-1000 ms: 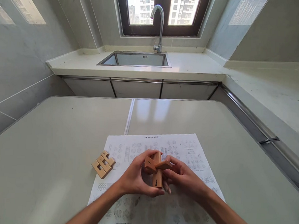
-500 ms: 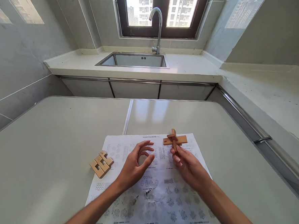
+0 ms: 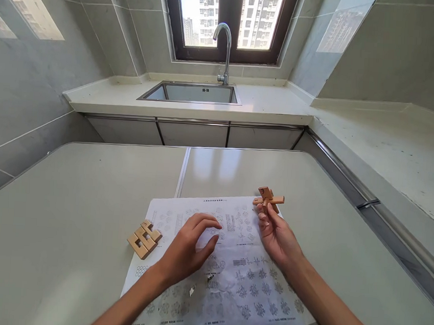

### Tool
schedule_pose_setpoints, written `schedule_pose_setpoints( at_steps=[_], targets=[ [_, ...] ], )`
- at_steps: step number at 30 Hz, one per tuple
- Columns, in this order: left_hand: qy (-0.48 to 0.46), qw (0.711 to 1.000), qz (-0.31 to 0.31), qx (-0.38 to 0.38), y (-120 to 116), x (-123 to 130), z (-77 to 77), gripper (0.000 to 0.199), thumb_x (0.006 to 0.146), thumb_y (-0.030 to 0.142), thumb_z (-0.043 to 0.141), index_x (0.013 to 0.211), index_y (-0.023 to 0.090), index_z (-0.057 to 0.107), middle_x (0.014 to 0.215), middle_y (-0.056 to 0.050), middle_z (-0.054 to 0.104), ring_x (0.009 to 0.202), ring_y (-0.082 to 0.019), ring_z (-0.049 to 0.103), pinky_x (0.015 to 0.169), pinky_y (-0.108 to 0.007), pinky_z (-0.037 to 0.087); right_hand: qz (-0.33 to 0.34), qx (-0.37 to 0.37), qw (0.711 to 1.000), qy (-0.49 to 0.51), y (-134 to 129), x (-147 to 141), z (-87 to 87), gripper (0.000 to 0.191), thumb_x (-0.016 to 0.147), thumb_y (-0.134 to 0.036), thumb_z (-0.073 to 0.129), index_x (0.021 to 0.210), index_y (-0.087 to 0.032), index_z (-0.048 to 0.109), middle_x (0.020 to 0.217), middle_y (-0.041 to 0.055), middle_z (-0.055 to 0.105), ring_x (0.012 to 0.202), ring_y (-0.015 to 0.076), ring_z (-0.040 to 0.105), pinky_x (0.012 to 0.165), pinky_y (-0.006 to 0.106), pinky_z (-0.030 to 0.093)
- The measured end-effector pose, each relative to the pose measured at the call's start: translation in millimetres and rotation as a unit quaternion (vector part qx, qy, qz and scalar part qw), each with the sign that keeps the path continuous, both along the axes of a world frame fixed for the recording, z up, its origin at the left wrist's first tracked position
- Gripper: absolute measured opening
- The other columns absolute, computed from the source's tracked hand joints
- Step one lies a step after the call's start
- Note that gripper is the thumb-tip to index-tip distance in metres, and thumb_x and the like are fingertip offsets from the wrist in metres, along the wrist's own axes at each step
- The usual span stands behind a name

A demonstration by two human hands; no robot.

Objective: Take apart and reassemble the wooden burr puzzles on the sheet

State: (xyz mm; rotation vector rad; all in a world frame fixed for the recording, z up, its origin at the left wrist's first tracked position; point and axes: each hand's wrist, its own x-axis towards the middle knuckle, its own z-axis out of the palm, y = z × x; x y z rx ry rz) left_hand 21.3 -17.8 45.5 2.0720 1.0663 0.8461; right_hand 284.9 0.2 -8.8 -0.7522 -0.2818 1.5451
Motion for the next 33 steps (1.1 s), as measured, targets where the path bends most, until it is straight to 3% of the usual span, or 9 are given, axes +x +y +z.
schedule_pose_setpoints(
  at_steps=[2,5,8,12,16,20,23,28,33],
  targets=[
    [0.082,0.993,0.006,0.079,-3,-13,6.7,0.019,0.103,0.026,0.059,0.121,0.027,0.066,0.123,-0.009,0.072,0.119,-0.029,0.065,0.105,-0.047,0.051,-0.007,-0.002,1.000,-0.001,0,1,-0.6,0.026,0.092,-0.026,0.085,0.114,-0.023,0.072,0.104,0.0001,0.073,0.068,0.0059,0.066,0.066,0.014,0.066],
    [0.186,0.968,0.091,0.145,-8,-45,10.7,0.033,0.102,0.035,0.064,0.134,0.027,0.058,0.135,-0.012,0.066,0.128,-0.034,0.059,0.109,-0.053,0.048,-0.021,-0.006,1.000,-0.010,-2,2,-2.1,0.025,0.091,-0.029,0.086,0.111,-0.024,0.072,0.104,-0.0004,0.074,0.074,0.0069,0.070,0.065,0.014,0.066],
    [0.254,0.938,0.181,0.149,-15,-82,6.8,0.058,0.098,0.053,0.066,0.145,0.024,0.049,0.146,-0.017,0.058,0.129,-0.040,0.057,0.106,-0.059,0.048,-0.024,-0.008,0.999,-0.022,-4,-1,-1.8,0.029,0.087,-0.032,0.090,0.109,-0.026,0.072,0.105,-0.0017,0.075,0.081,0.0088,0.072,0.062,0.014,0.065],
    [0.305,0.909,0.264,0.104,-29,-119,-2.0,0.085,0.087,0.075,0.067,0.149,0.021,0.045,0.140,-0.020,0.062,0.120,-0.043,0.060,0.100,-0.062,0.050,0.003,-0.011,0.999,-0.040,-9,-9,4.1,0.026,0.088,-0.037,0.088,0.103,-0.024,0.072,0.092,-0.0013,0.072,0.066,0.0089,0.064,0.058,0.018,0.062],
    [0.281,0.907,0.308,0.064,-40,-123,-7.0,0.080,0.090,0.076,0.061,0.147,0.021,0.048,0.135,-0.016,0.066,0.122,-0.040,0.063,0.101,-0.056,0.052,0.052,-0.011,0.996,-0.074,-17,-18,12.6,0.030,0.086,-0.041,0.089,0.099,-0.022,0.069,0.086,-0.0002,0.069,0.061,0.0102,0.059,0.052,0.022,0.054],
    [0.267,0.901,0.340,0.046,-41,-113,-9.4,0.077,0.092,0.078,0.056,0.146,0.022,0.051,0.130,-0.013,0.071,0.113,-0.037,0.069,0.089,-0.048,0.059,0.104,0.002,0.988,-0.116,-23,-24,18.0,0.032,0.086,-0.042,0.088,0.099,-0.022,0.066,0.084,-0.0003,0.066,0.061,0.0107,0.057,0.052,0.023,0.048],
    [0.266,0.900,0.341,0.058,-37,-114,-10.8,0.076,0.092,0.080,0.054,0.142,0.022,0.056,0.119,-0.012,0.074,0.105,-0.035,0.072,0.082,-0.045,0.060,0.131,0.020,0.980,-0.149,-25,-27,19.5,0.034,0.087,-0.045,0.086,0.100,-0.022,0.065,0.081,-0.0012,0.065,0.059,0.0109,0.055,0.052,0.024,0.044],
    [0.239,0.920,0.289,0.113,-30,-114,-7.9,0.070,0.095,0.073,0.060,0.143,0.022,0.056,0.118,-0.011,0.074,0.105,-0.034,0.072,0.090,-0.046,0.061,0.167,0.059,0.964,-0.196,-27,-32,23.0,0.035,0.089,-0.049,0.084,0.096,-0.022,0.063,0.076,-0.0018,0.065,0.058,0.0116,0.054,0.054,0.025,0.044],
    [0.162,0.972,0.124,0.120,-20,-68,-8.7,0.061,0.095,0.046,0.076,0.147,0.027,0.050,0.131,-0.010,0.069,0.116,-0.030,0.071,0.098,-0.045,0.061,0.208,0.119,0.929,-0.281,-32,-36,22.5,0.033,0.095,-0.051,0.076,0.095,-0.022,0.062,0.077,-0.0012,0.067,0.060,0.0131,0.057,0.058,0.027,0.048]
  ],
)
